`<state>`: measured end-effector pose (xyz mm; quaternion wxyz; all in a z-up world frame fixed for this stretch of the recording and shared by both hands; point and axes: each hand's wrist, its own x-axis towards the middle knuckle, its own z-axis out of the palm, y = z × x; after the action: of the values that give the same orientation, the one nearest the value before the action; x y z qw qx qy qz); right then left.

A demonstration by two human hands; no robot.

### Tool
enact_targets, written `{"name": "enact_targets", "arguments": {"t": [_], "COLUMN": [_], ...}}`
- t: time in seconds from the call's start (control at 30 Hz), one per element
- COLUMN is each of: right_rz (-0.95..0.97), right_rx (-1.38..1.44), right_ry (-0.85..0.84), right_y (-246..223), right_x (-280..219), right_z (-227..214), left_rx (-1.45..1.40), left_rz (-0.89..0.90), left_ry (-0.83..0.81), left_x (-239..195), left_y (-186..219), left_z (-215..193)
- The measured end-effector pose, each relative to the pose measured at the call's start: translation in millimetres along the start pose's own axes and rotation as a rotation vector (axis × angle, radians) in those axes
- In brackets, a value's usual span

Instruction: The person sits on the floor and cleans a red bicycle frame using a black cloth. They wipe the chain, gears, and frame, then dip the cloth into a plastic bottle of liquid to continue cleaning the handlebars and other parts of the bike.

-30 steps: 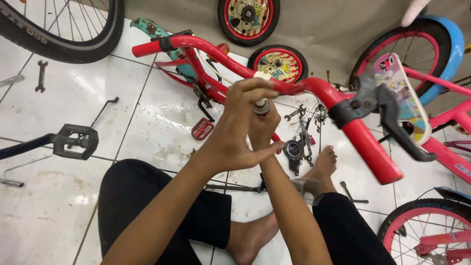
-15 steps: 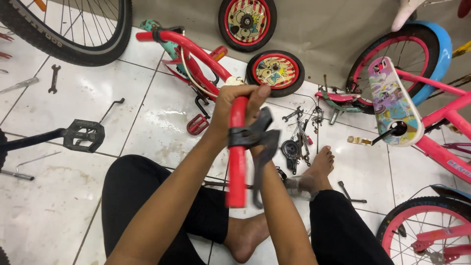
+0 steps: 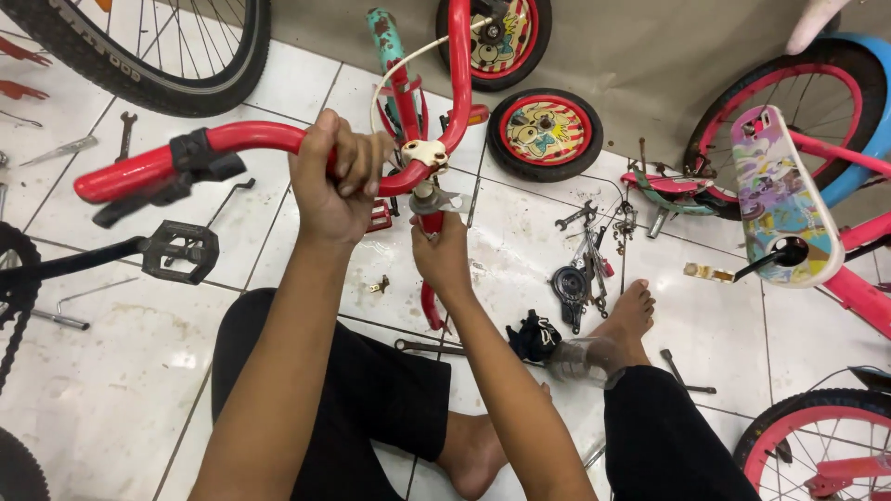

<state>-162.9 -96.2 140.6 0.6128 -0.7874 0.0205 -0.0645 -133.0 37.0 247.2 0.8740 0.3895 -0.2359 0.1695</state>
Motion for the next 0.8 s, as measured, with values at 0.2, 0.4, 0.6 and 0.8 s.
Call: {"name": "enact_targets", "arguments": {"t": [0.2, 0.4, 0.6, 0.8], "right_rz": [0.019, -0.027, -0.198, -0.041], "right_rx": [-0.032, -0.013, 0.273, 0.289], "right_ry": [0.111, -0.137, -0.586, -0.228], "right_y": [-30.2, 56.8, 42.7, 72.4], "right_x": [-19.1, -6.3, 42.2, 143.8], "right_z": [45.5, 71.8, 14.2, -7.4], "left_rx": [0.776, 0.646, 0.732, 0.802], "left_rz": [0.258, -0.268, -0.280, -0.364], "left_ry": [0.492, 0.274, 0.247, 0.226], "left_x": [-35.7, -42.1, -19.1, -15.3], "left_y": [-46.0, -41.9, -41.9, -43.9], "left_z": [-17.9, -1.5, -55.0, -81.8]}}
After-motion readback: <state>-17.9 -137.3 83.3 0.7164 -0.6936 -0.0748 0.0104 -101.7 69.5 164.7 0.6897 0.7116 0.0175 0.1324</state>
